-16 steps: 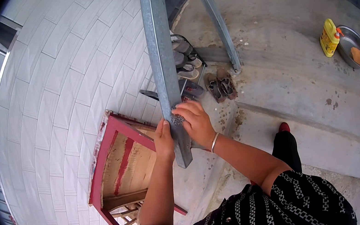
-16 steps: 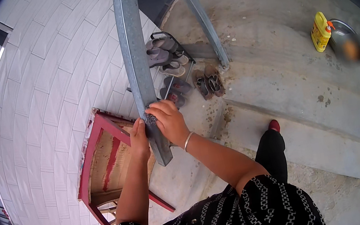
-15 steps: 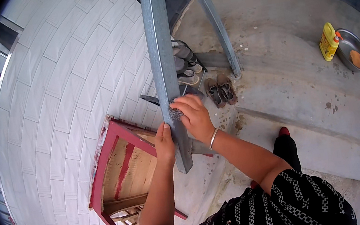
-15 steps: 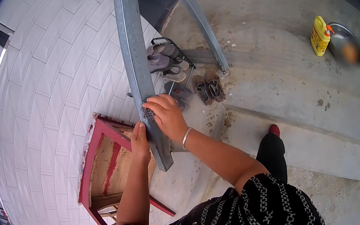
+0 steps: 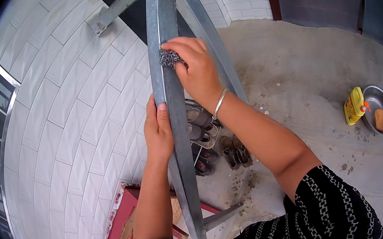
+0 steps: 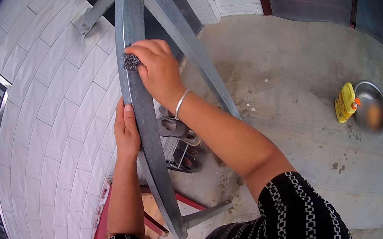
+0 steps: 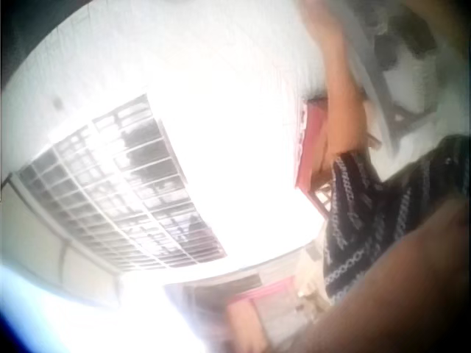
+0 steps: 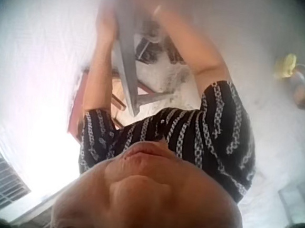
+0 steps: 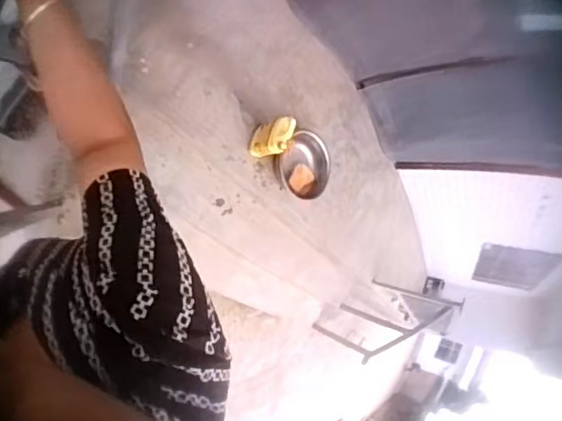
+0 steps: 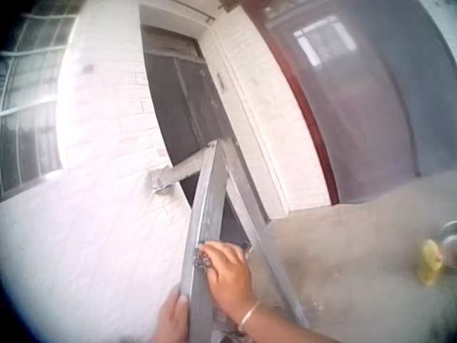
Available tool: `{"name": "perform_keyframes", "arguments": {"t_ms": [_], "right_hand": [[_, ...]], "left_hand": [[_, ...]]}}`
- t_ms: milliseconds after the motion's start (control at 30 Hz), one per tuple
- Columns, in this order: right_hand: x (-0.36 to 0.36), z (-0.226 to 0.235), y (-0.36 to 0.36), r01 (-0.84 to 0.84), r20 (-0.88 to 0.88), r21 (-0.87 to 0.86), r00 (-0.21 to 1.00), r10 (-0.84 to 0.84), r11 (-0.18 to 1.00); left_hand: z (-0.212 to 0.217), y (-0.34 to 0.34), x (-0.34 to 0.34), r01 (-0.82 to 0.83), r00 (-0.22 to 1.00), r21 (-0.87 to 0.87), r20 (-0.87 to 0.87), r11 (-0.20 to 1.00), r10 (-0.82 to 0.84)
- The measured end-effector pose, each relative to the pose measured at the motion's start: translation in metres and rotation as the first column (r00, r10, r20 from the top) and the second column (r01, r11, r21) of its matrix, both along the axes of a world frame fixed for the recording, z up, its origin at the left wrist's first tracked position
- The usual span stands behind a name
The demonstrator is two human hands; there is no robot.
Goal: The person scrubs a metal railing with a steel wool pad, then wipes it with a cloth. They dip the cloth into a metal bowl of water and continue wiping the railing and a nearby window frame.
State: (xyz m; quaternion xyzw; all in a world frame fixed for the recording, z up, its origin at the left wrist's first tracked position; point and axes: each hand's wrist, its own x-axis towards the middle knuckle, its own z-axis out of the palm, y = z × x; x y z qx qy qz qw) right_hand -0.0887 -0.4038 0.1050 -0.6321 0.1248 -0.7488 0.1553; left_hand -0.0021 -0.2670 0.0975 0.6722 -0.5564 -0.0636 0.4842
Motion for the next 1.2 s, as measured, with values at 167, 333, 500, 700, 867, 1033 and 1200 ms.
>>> {"name": "perform_keyframes", "arguments": {"t_ms": [167,333,500,700,867,1033,1200], "right_hand": [[-0.005,0.081,-0.096,0.035,0.023,0.01,0.999,-0.035,0.999],[-0.02,0.025,-0.042,-0.142,-0.203,0.03,0.968,0.145,0.989],[-0.021,0.071,-0.109,-0.101,-0.174,-0.075,0.981,0.087,0.992],[-0.019,0.097,-0.147,-0.106,-0.158,-0.087,0.983,0.091,0.991],[-0.027,0.139,-0.165,-0.087,-0.205,-0.311,0.979,0.022,0.947],[-0.029,0.233,-0.197,-0.25,-0.551,-0.28,0.832,0.058,0.927],[-0.039,0.262,-0.212,-0.359,-0.824,-0.094,0.552,0.13,0.929]], "left_hand": [[0.03,-0.051,-0.006,-0.103,0.983,-0.085,0.142,0.991,0.114],[0.034,-0.051,-0.012,-0.13,0.991,0.007,0.017,0.991,0.13],[0.045,-0.056,-0.019,-0.211,0.977,0.074,0.011,0.975,0.211],[0.061,-0.086,-0.018,-0.279,0.958,0.086,0.089,0.957,0.271],[0.114,-0.133,-0.016,-0.235,0.959,0.028,0.169,0.972,0.227],[0.154,-0.15,-0.014,-0.241,0.967,0.157,0.119,0.958,0.224],[0.191,-0.194,-0.006,-0.07,0.992,0.203,-0.091,0.977,0.09]]}}
